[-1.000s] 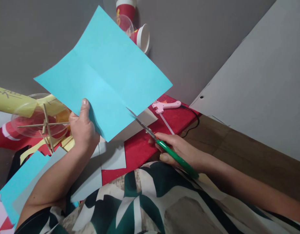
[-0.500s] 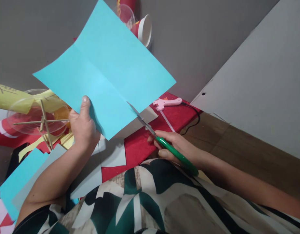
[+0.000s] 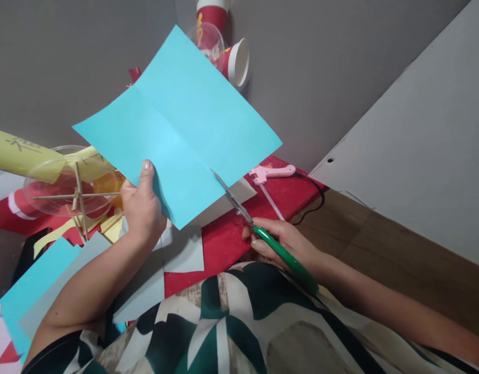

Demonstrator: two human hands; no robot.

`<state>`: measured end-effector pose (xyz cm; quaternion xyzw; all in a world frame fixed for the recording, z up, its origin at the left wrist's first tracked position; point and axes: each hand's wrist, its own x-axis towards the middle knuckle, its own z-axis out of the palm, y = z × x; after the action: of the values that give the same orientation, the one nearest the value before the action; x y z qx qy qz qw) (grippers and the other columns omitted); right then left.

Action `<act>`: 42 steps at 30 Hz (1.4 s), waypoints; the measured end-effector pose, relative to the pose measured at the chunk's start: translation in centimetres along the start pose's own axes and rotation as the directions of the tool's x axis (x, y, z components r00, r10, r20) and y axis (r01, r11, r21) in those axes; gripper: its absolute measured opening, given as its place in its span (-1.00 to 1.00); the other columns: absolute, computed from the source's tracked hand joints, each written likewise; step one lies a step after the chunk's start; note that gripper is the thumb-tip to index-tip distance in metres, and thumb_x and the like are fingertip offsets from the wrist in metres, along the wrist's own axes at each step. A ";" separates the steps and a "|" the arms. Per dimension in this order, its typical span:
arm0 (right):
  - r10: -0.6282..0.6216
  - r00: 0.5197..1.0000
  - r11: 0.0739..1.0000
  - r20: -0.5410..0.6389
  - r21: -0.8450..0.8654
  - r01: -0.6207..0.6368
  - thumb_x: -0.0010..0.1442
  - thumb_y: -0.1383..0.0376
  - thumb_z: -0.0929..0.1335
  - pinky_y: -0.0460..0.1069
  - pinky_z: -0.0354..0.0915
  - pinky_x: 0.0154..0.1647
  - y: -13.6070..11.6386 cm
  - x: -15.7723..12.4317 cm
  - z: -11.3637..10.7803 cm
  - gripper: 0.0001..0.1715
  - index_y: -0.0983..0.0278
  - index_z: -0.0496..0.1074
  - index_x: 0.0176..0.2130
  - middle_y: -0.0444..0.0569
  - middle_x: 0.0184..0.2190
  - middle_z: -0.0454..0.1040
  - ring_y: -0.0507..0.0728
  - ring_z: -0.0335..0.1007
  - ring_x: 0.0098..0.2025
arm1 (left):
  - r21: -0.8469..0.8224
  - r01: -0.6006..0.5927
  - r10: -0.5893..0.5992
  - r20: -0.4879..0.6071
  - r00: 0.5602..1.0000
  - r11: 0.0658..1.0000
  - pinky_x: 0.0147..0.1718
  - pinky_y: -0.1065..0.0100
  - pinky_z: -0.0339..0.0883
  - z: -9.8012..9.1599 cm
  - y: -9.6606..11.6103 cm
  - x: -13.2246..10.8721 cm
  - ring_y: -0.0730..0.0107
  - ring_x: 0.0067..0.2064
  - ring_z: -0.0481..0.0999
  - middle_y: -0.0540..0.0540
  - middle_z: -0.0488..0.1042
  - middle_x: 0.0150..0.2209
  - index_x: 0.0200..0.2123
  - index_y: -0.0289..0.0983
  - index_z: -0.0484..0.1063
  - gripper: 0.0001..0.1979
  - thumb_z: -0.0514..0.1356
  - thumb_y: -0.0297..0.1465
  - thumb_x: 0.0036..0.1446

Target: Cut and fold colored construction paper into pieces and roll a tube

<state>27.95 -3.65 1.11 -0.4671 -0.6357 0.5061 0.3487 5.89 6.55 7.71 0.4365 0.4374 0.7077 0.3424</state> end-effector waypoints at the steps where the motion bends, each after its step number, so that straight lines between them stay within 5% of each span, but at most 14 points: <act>1: -0.001 1.000 1.000 -0.006 -0.008 0.001 0.20 0.04 0.36 -0.07 0.08 -0.47 0.0 0.0 0.0 -0.62 0.24 0.21 -0.42 -0.21 -0.52 0.14 0.00 0.05 -0.49 | -0.007 0.007 -0.007 -0.007 1.000 1.000 0.13 0.21 0.43 0.0 0.0 0.0 0.22 0.03 0.59 -0.04 0.65 -0.11 -0.22 -0.19 0.56 -0.85 0.31 -0.29 0.13; 13: -0.003 0.998 0.997 -0.055 -0.071 -0.001 0.22 -0.09 0.32 -0.06 0.06 -0.48 0.8 0.0 -0.1 -0.50 0.23 0.21 -0.45 -0.19 -0.54 0.15 0.00 0.03 -0.49 | -0.001 0.019 -0.019 0.024 1.000 1.000 -0.03 0.22 0.51 -0.5 -0.8 0.4 0.22 -0.06 0.62 -0.06 0.65 -0.11 -0.25 -0.15 0.58 -0.82 0.35 -0.21 0.10; 20: 0.004 0.999 0.997 -0.053 -0.076 -0.008 0.22 -0.12 0.31 -0.06 0.03 -0.50 0.6 0.0 -0.1 -0.47 0.23 0.21 -0.46 -0.21 -0.58 0.15 -0.01 0.01 -0.53 | 0.079 -0.024 0.021 0.046 0.999 0.997 0.02 0.16 0.50 -0.6 -1.0 0.5 0.12 0.06 0.57 -0.06 0.64 -0.08 -0.25 -0.14 0.56 -0.80 0.31 -0.17 0.14; 33: 0.070 0.998 0.996 -0.007 -0.052 -0.070 0.22 -0.07 0.34 -0.03 0.21 -0.37 -1.6 0.3 -0.3 -0.56 0.26 0.35 -0.27 -0.15 -0.47 0.27 0.06 0.27 -0.41 | 0.045 -0.076 0.070 0.107 0.992 0.996 0.00 0.24 0.48 -0.7 -2.1 -0.7 0.25 -0.07 0.61 -0.08 0.65 -0.13 -0.21 -0.18 0.58 -0.74 0.31 -0.14 0.14; 42: 0.089 0.995 0.996 -0.034 -0.007 -0.089 0.23 -0.10 0.34 -0.07 0.07 -0.53 -1.9 0.0 0.0 -0.53 0.26 0.32 -0.35 -0.21 -0.57 0.22 -0.02 0.11 -0.55 | 0.064 -0.078 0.070 0.113 0.991 0.995 -0.01 0.26 0.48 -0.4 -1.9 -0.8 0.27 -0.08 0.61 -0.08 0.65 -0.12 -0.22 -0.17 0.57 -0.75 0.29 -0.14 0.17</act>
<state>27.47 -3.78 2.91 -0.5051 -0.6104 0.5103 0.3345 6.03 6.42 5.60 0.5022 0.4251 0.6795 0.3245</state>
